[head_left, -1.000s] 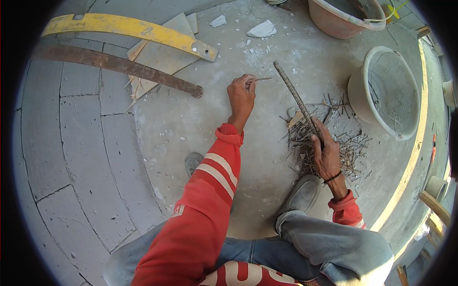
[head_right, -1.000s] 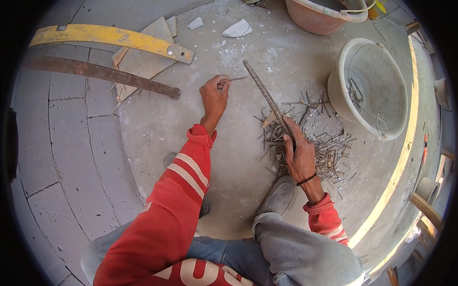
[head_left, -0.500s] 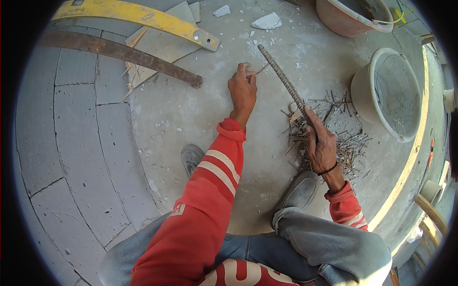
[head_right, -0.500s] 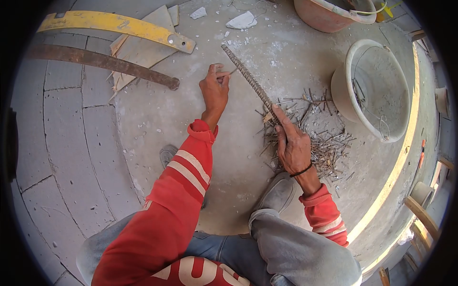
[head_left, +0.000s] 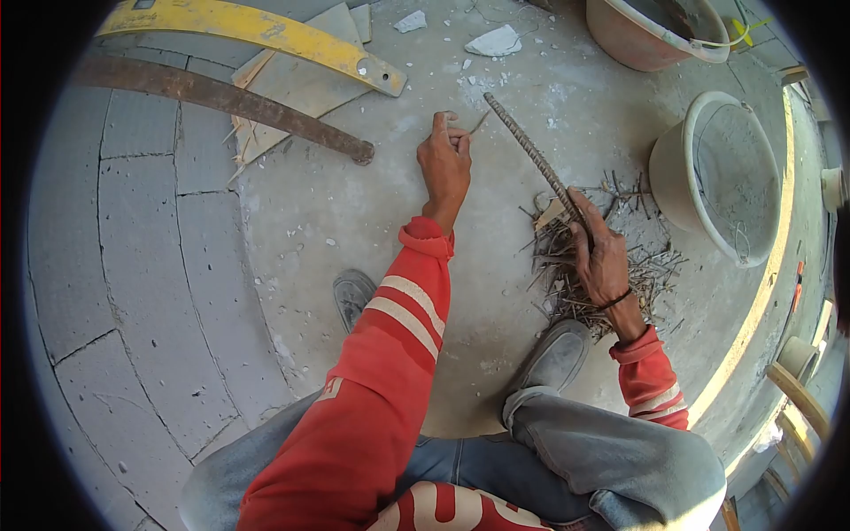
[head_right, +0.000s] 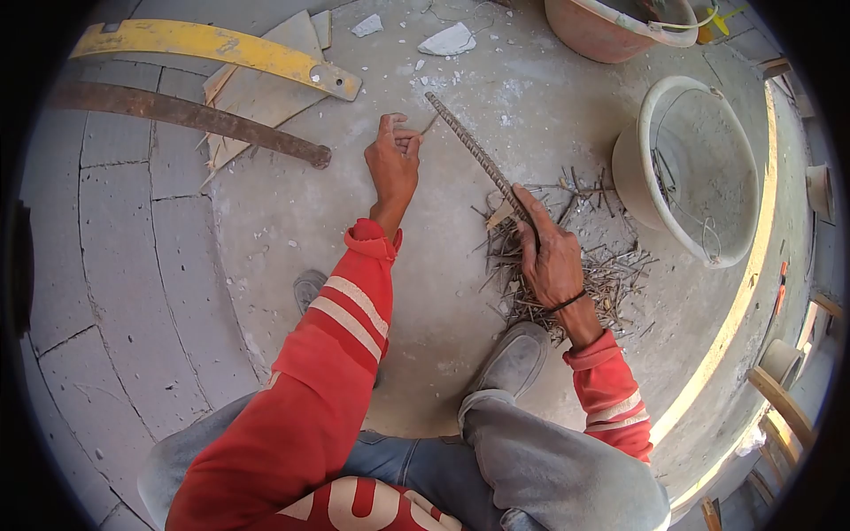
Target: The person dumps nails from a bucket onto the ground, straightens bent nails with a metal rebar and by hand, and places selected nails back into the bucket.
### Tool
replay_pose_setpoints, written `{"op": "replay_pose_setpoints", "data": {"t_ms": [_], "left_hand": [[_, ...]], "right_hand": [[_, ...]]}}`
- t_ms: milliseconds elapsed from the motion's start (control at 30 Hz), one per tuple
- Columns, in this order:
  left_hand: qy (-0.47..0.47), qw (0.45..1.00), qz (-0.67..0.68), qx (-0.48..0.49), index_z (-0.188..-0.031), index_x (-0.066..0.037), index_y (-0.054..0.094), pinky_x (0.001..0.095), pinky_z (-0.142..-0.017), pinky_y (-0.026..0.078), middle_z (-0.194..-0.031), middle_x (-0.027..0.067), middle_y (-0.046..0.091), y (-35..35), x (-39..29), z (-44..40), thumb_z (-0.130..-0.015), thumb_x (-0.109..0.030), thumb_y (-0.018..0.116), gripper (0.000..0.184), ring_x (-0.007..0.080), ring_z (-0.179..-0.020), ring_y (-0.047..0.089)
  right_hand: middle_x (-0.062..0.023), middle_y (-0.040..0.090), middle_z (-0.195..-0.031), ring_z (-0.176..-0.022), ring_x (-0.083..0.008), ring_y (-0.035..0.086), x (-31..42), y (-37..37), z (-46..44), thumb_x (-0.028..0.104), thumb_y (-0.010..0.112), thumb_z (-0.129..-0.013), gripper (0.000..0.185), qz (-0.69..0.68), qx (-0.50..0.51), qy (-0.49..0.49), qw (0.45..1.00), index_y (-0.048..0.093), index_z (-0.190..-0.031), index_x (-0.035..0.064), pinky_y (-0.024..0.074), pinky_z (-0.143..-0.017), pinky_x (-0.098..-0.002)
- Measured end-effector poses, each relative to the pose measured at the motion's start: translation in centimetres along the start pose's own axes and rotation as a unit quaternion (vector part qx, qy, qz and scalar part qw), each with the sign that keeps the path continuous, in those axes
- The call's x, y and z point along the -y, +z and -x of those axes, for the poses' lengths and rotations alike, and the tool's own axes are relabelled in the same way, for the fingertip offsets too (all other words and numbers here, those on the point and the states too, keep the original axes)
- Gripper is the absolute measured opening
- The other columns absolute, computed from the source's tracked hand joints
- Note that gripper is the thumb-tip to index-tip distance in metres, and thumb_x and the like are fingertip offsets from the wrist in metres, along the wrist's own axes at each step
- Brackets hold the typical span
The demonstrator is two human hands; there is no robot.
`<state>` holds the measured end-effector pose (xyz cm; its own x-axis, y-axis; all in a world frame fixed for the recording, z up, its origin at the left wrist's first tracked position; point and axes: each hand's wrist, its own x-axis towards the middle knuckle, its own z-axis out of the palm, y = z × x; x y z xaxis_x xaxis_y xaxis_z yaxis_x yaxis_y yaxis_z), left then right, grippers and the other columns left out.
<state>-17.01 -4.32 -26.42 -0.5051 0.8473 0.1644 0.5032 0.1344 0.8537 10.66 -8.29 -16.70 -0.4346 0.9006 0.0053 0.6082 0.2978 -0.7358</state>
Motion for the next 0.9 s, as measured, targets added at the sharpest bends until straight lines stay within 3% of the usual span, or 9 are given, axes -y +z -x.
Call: {"op": "replay_pose_setpoints", "data": {"t_ms": [33,133,367,433,467,533,633,733,900], "left_hand": [[0.026,1.0,-0.015,0.0,-0.12,0.0,0.058,0.0316,-0.069,0.058,-0.087,0.0125,0.076,-0.1,0.3,-0.1,-0.088,0.011,0.071,0.036,0.0208,-0.073,0.074],[0.053,0.998,-0.046,0.002,-0.119,-0.001,0.059,0.0325,-0.07,0.057,-0.086,0.0118,0.076,-0.1,0.9,-0.5,-0.088,0.008,0.072,0.035,0.021,-0.073,0.073],[0.052,0.999,-0.001,0.013,-0.116,-0.002,0.059,0.0365,-0.073,0.057,-0.086,0.0109,0.076,-0.3,0.7,-0.4,-0.089,0.004,0.073,0.031,0.0247,-0.076,0.074],[0.089,0.993,-0.076,-0.01,-0.113,-0.002,0.059,0.0377,-0.073,0.057,-0.087,0.0121,0.077,-0.2,0.9,-0.2,-0.089,0.004,0.074,0.029,0.0274,-0.077,0.074],[0.089,0.993,-0.074,-0.011,-0.113,-0.002,0.059,0.0377,-0.073,0.057,-0.087,0.0121,0.077,0.0,1.0,-0.2,-0.089,0.004,0.074,0.029,0.0274,-0.077,0.074],[0.096,0.991,-0.09,-0.024,-0.11,-0.001,0.058,0.0384,-0.073,0.058,-0.088,0.0131,0.077,0.0,1.0,0.0,-0.089,0.004,0.075,0.028,0.0291,-0.079,0.075],[0.059,0.996,-0.057,-0.024,-0.107,-0.001,0.057,0.038,-0.072,0.058,-0.087,0.0132,0.077,0.1,0.9,0.1,-0.089,0.004,0.075,0.027,0.0295,-0.08,0.076],[0.079,0.995,-0.043,-0.038,-0.106,-0.001,0.057,0.0374,-0.071,0.058,-0.087,0.0137,0.077,0.4,1.2,0.0,-0.089,0.004,0.076,0.026,0.03,-0.081,0.076],[0.074,0.995,-0.05,-0.043,-0.103,0.001,0.056,0.0369,-0.072,0.059,-0.087,0.0143,0.076,0.4,1.2,0.2,-0.089,0.006,0.075,0.025,0.0297,-0.079,0.076]], "right_hand": [[-0.0277,0.072,-0.095,-0.077,-0.0491,0.069,0.1,0.1,-0.1,0.007,0.06,-0.102,0.048,-0.008,0.003,0.025,1.0,0.054,-0.149,0.014,0.0541,-0.068,-0.0506],[-0.0279,0.071,-0.091,-0.076,-0.0486,0.069,-0.4,0.0,0.3,0.011,0.061,-0.103,0.041,-0.009,0.03,0.07,0.997,0.056,-0.144,0.0117,0.0535,-0.067,-0.0515],[-0.0286,0.071,-0.09,-0.08,-0.0487,0.07,-1.0,0.0,0.7,0.016,0.062,-0.103,0.037,0.06,-0.002,0.025,0.998,0.057,-0.14,0.0118,0.054,-0.067,-0.0523],[-0.0283,0.072,-0.098,-0.086,-0.0484,0.071,0.3,-0.7,0.4,0.015,0.061,-0.104,0.038,0.053,0.07,0.122,0.989,0.057,-0.142,0.0132,0.0556,-0.069,-0.052],[-0.0283,0.072,-0.098,-0.086,-0.0484,0.071,0.5,-0.5,0.4,0.015,0.061,-0.104,0.038,0.054,0.07,0.122,0.989,0.057,-0.142,0.0132,0.0556,-0.069,-0.052],[-0.0277,0.073,-0.106,-0.087,-0.048,0.071,0.7,0.1,0.4,0.014,0.06,-0.104,0.044,-0.003,-0.045,-0.028,0.999,0.055,-0.147,0.0169,0.0558,-0.068,-0.0522],[-0.025,0.073,-0.104,-0.082,-0.0468,0.071,0.9,0.7,-0.2,0.011,0.06,-0.103,0.051,-0.003,-0.065,-0.068,0.996,0.053,-0.152,0.0227,0.0558,-0.067,-0.0524],[-0.0221,0.072,-0.095,-0.076,-0.0445,0.07,-0.4,1.3,-0.8,0.007,0.063,-0.101,0.058,0.102,0.025,-0.021,0.994,0.052,-0.154,0.0281,0.0557,-0.065,-0.0508],[-0.0215,0.071,-0.091,-0.072,-0.0439,0.068,0.5,1.5,-0.1,0.007,0.063,-0.1,0.059,0.068,-0.008,-0.039,0.997,0.053,-0.153,0.0292,0.0552,-0.063,-0.0503]]}}
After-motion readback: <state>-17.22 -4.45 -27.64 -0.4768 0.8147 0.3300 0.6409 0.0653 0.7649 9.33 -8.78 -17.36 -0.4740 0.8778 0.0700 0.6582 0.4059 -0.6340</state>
